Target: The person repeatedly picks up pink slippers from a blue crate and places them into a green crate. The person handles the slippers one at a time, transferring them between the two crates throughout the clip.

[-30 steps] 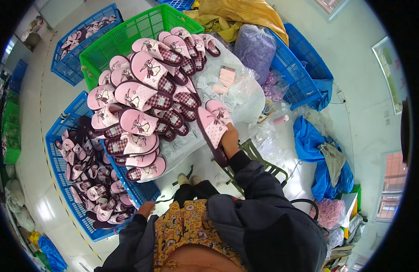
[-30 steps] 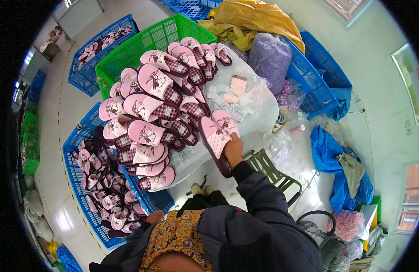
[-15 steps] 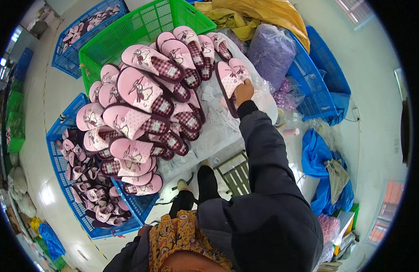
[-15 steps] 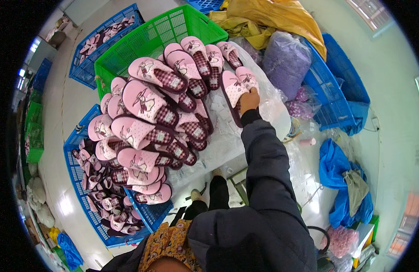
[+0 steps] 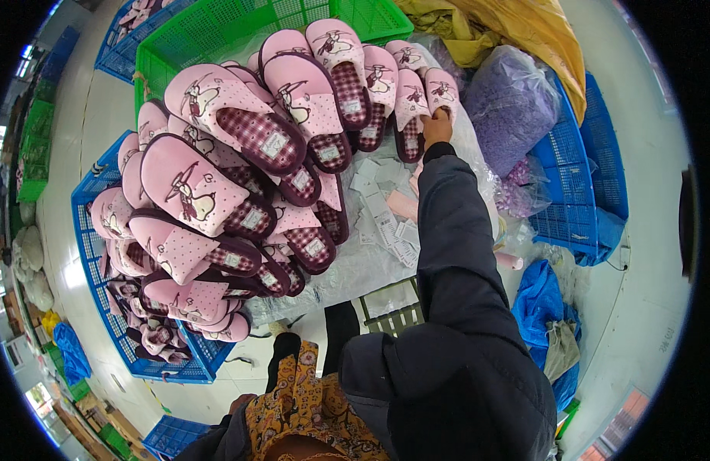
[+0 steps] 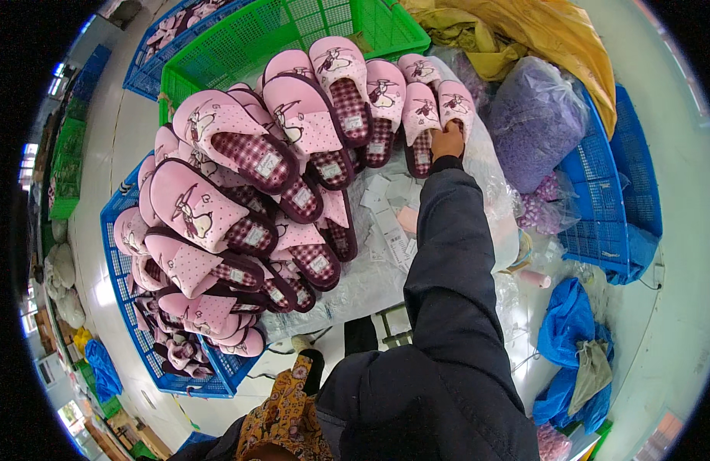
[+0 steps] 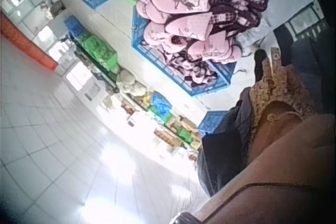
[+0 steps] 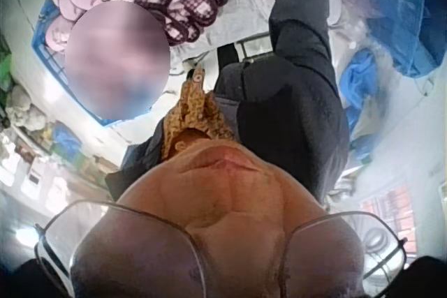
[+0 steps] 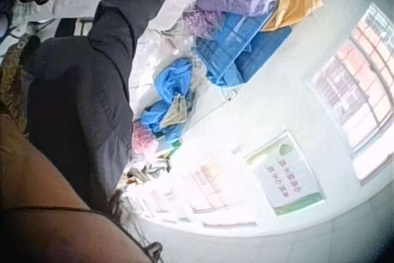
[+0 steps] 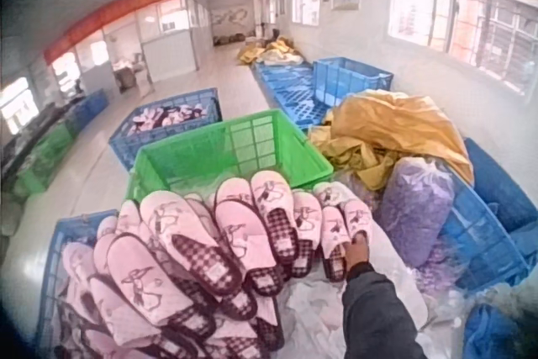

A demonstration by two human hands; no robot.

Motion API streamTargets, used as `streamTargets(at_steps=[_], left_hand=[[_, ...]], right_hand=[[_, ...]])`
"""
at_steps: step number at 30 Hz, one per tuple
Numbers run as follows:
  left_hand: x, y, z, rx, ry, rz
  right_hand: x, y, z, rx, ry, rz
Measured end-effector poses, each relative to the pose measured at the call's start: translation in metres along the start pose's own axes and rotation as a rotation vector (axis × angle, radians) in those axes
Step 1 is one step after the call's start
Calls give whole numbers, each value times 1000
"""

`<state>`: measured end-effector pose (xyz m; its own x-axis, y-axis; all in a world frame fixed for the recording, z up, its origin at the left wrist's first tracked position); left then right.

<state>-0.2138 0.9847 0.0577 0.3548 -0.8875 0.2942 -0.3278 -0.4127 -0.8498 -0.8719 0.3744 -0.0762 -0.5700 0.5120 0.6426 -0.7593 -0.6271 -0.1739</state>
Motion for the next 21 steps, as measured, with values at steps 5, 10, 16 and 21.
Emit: streamTargets(at_steps=[5, 10, 16, 21], left_hand=[[3, 5, -23, -52, 17, -24], [-57, 34, 73, -209, -294, -200], [-29, 18, 36, 140, -763, -459], [-44, 7, 83, 114, -957, -717]], right_hand=[[11, -11, 11, 78, 150, 65], [27, -51, -16, 83, 359, -250], [58, -244, -60, -1, 611, 263], [99, -417, -76, -152, 302, 412]])
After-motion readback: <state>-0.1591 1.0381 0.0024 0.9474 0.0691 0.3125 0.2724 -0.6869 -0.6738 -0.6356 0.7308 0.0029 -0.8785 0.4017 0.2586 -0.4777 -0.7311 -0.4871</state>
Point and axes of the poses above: each hand's wrist, its own y-axis towards the middle knuckle, its own x-axis out of the back of the hand, z = x × y, the point moved 2 cm from there along y, towards the middle knuckle, and after that the axes turned 14 degrees about -x, right-handed, at the moved point
